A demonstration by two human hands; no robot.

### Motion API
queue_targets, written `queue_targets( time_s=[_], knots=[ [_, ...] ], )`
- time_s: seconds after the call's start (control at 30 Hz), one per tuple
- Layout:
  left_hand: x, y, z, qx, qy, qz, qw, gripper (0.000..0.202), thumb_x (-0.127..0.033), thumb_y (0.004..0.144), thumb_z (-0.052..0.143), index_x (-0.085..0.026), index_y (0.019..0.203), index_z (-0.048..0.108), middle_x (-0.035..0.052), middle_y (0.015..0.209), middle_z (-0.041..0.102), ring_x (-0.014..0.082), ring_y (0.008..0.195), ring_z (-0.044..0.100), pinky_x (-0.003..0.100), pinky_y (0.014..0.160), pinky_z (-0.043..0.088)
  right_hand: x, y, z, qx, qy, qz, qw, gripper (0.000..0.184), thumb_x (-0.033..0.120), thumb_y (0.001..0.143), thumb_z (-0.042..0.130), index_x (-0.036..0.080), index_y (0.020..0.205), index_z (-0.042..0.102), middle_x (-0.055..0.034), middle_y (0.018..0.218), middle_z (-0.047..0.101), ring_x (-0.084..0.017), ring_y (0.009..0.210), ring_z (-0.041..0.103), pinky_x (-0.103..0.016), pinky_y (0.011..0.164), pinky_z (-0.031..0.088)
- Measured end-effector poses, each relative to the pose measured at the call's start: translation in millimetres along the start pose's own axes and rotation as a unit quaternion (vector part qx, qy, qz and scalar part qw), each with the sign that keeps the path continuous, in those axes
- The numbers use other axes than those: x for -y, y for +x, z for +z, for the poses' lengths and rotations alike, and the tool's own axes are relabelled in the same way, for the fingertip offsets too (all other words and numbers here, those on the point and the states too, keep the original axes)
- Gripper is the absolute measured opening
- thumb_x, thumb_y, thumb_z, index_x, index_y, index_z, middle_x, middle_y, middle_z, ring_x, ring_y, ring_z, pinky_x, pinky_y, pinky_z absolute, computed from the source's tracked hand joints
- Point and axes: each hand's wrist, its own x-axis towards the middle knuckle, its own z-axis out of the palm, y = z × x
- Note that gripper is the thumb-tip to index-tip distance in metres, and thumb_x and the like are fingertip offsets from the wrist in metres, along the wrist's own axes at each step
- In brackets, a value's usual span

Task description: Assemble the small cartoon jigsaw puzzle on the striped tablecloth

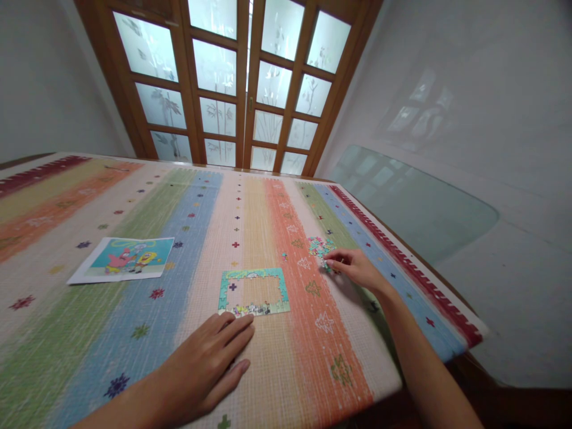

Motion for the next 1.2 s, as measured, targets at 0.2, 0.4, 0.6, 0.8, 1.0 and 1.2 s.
queue_targets(
  time_s=[0.2, 0.4, 0.6, 0.8, 1.0, 1.2],
  knots=[
    [-0.9, 1.0, -0.1, 0.011, 0.016, 0.000, 1.000, 0.037, -0.023, 0.105, 0.047, -0.014, 0.139, 0.056, 0.0116, 0.135, 0.069, 0.0269, 0.113, 0.065, 0.044, 0.098, 0.057, 20.5, 0.8, 17.2, 0.052, 0.022, -0.023, 0.998, 0.025, 0.037, 0.092, 0.063, 0.018, 0.094, 0.077, -0.0109, 0.090, 0.081, -0.019, 0.074, 0.071, -0.030, 0.067, 0.052],
    [-2.9, 2.7, -1.0, 0.015, 0.024, 0.001, 1.000, 0.037, -0.023, 0.105, 0.045, -0.013, 0.139, 0.056, 0.0121, 0.134, 0.069, 0.0271, 0.111, 0.065, 0.044, 0.096, 0.057, 59.5, 8.4, 50.5, 0.113, 0.028, -0.062, 0.991, 0.023, 0.029, 0.094, 0.063, 0.019, 0.108, 0.078, -0.0076, 0.091, 0.081, -0.016, 0.068, 0.067, -0.028, 0.064, 0.050],
    [-5.0, 5.1, -2.5, 0.018, 0.003, -0.006, 1.000, 0.036, -0.023, 0.105, 0.047, -0.014, 0.138, 0.056, 0.0130, 0.133, 0.069, 0.0279, 0.110, 0.064, 0.045, 0.095, 0.056, 96.7, 18.8, 96.6, 0.107, 0.069, -0.067, 0.990, 0.010, 0.021, 0.088, 0.069, 0.018, 0.089, 0.078, -0.0067, 0.086, 0.079, -0.016, 0.073, 0.067, -0.029, 0.068, 0.050],
    [-5.7, 6.0, -3.5, 0.022, -0.010, -0.016, 1.000, 0.037, -0.024, 0.104, 0.048, -0.015, 0.139, 0.056, 0.0131, 0.134, 0.067, 0.0280, 0.110, 0.063, 0.045, 0.096, 0.055, 123.2, 16.1, 122.4, 0.078, -0.026, -0.066, 0.994, 0.009, 0.014, 0.083, 0.068, 0.018, 0.081, 0.077, -0.0059, 0.075, 0.076, -0.017, 0.067, 0.065, -0.029, 0.064, 0.048],
    [-6.5, 6.9, -5.0, 0.035, 0.000, -0.018, 0.999, 0.035, -0.024, 0.105, 0.046, -0.012, 0.136, 0.057, 0.0139, 0.133, 0.068, 0.0289, 0.108, 0.064, 0.047, 0.093, 0.057, 119.3, 17.1, 115.3, 0.105, -0.092, -0.141, 0.980, 0.016, 0.012, 0.082, 0.064, 0.018, 0.085, 0.079, -0.0043, 0.073, 0.073, -0.016, 0.067, 0.063, -0.030, 0.069, 0.047],
    [-6.7, 7.1, -5.0, 0.033, -0.016, -0.026, 0.999, 0.036, -0.024, 0.105, 0.048, -0.015, 0.139, 0.056, 0.0130, 0.133, 0.068, 0.0279, 0.108, 0.064, 0.045, 0.093, 0.056, 111.9, 18.7, 107.7, 0.152, -0.132, -0.218, 0.955, 0.016, 0.015, 0.083, 0.071, 0.021, 0.094, 0.081, -0.0054, 0.085, 0.069, -0.020, 0.083, 0.061, -0.033, 0.079, 0.047]
  ],
)
